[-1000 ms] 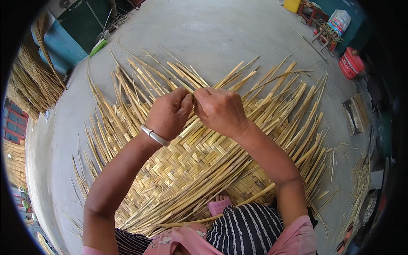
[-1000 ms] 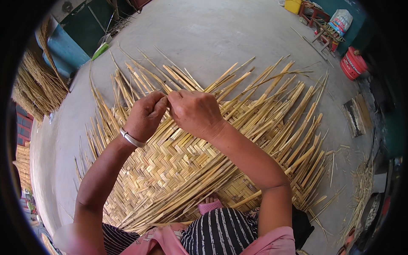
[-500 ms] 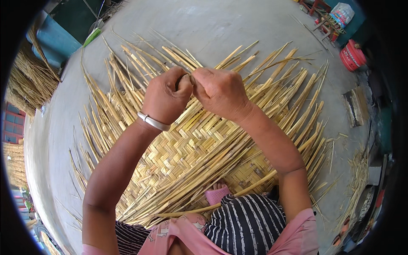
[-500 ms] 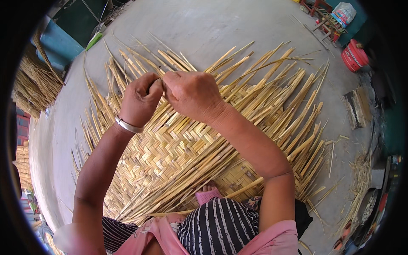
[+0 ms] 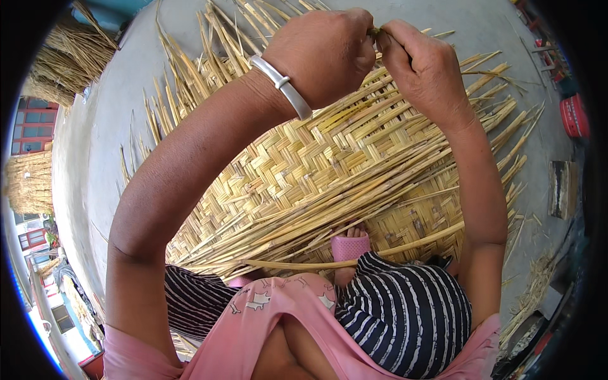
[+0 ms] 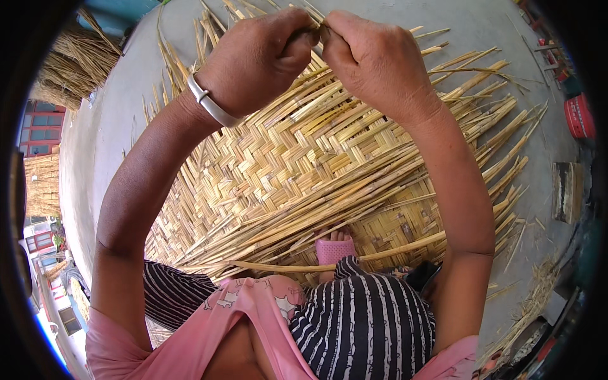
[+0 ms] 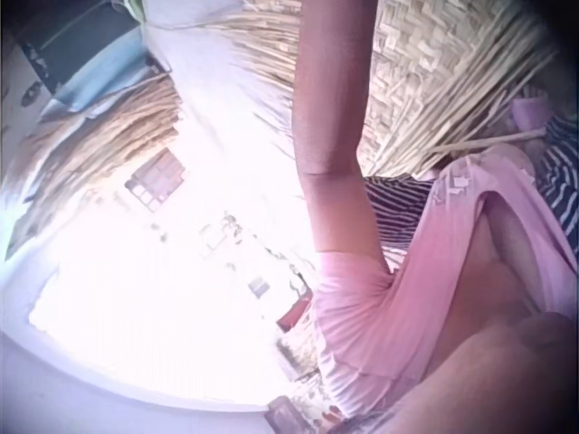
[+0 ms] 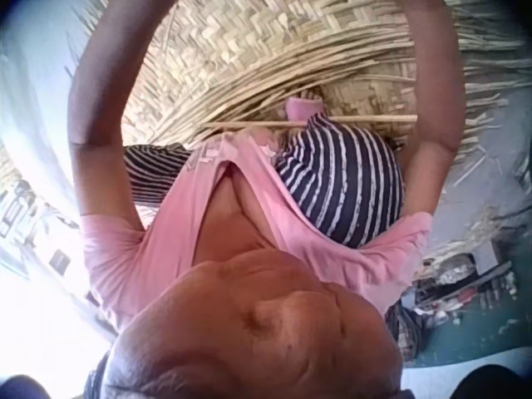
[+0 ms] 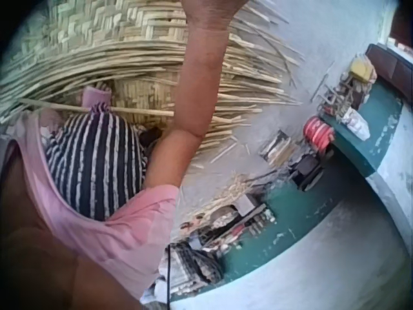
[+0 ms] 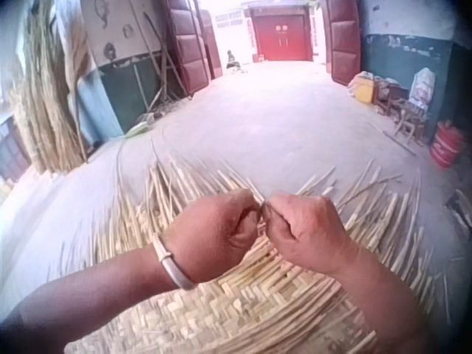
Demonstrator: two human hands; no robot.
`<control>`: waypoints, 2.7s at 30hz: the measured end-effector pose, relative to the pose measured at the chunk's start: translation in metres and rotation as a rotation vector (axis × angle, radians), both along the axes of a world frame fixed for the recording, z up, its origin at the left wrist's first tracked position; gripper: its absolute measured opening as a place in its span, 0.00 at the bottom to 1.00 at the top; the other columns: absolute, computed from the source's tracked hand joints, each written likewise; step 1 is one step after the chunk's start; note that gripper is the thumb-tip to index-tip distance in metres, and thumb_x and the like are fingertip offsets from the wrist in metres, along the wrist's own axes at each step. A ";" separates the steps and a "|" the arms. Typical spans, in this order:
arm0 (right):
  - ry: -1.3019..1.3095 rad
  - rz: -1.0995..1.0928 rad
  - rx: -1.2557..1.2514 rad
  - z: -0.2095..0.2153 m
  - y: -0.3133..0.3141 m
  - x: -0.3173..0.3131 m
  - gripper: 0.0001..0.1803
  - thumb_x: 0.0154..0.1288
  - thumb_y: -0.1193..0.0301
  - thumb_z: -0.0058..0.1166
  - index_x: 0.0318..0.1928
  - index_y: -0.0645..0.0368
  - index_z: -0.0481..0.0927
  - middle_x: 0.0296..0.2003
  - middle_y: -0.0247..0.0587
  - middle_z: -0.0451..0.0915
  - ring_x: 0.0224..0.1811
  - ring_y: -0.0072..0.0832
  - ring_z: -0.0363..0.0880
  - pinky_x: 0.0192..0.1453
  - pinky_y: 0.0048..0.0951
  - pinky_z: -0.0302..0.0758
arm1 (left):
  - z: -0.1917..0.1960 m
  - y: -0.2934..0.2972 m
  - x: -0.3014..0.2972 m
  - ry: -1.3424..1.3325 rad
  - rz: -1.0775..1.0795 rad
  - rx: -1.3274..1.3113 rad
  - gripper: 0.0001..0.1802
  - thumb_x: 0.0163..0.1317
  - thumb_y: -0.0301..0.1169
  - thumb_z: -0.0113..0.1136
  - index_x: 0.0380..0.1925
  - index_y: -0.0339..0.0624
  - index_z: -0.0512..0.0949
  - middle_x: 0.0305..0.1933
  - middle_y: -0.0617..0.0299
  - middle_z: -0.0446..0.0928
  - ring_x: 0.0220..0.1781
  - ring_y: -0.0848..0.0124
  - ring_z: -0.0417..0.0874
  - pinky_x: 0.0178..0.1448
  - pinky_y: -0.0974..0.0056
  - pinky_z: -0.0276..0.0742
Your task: The person weaves a basket by hand using dried palm leaves. They interlace the leaves in a consistent pattern, gradually building up the structure of the basket.
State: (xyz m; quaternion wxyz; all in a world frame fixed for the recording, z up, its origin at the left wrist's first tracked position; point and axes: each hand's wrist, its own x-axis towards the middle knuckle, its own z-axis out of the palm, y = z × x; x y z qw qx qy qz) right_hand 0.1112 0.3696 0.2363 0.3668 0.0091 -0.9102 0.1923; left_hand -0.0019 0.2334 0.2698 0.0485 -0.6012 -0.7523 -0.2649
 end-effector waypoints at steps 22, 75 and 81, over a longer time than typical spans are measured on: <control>-0.042 0.148 -0.356 -0.005 -0.015 0.007 0.07 0.66 0.72 0.48 0.33 0.62 0.73 0.16 0.37 0.64 0.19 0.18 0.59 0.23 0.25 0.62 | 0.001 -0.001 -0.008 -0.836 -0.053 -0.058 0.11 0.55 0.30 0.53 0.25 0.32 0.78 0.23 0.46 0.77 0.26 0.62 0.80 0.35 0.60 0.74; -0.435 0.258 -1.694 -0.107 -0.074 0.007 0.08 0.65 0.68 0.54 0.40 0.59 0.78 0.29 0.30 0.79 0.27 0.14 0.72 0.32 0.15 0.68 | -0.145 -0.123 0.049 -1.154 0.161 -0.173 0.14 0.61 0.31 0.61 0.41 0.32 0.78 0.28 0.61 0.79 0.28 0.78 0.78 0.34 0.72 0.76; -0.417 0.186 -1.652 -0.119 -0.073 0.004 0.07 0.64 0.69 0.55 0.40 0.58 0.77 0.29 0.30 0.78 0.27 0.15 0.74 0.32 0.16 0.71 | -0.161 -0.129 0.048 -1.332 0.255 -0.138 0.11 0.61 0.31 0.60 0.36 0.33 0.78 0.24 0.64 0.78 0.24 0.81 0.75 0.29 0.74 0.72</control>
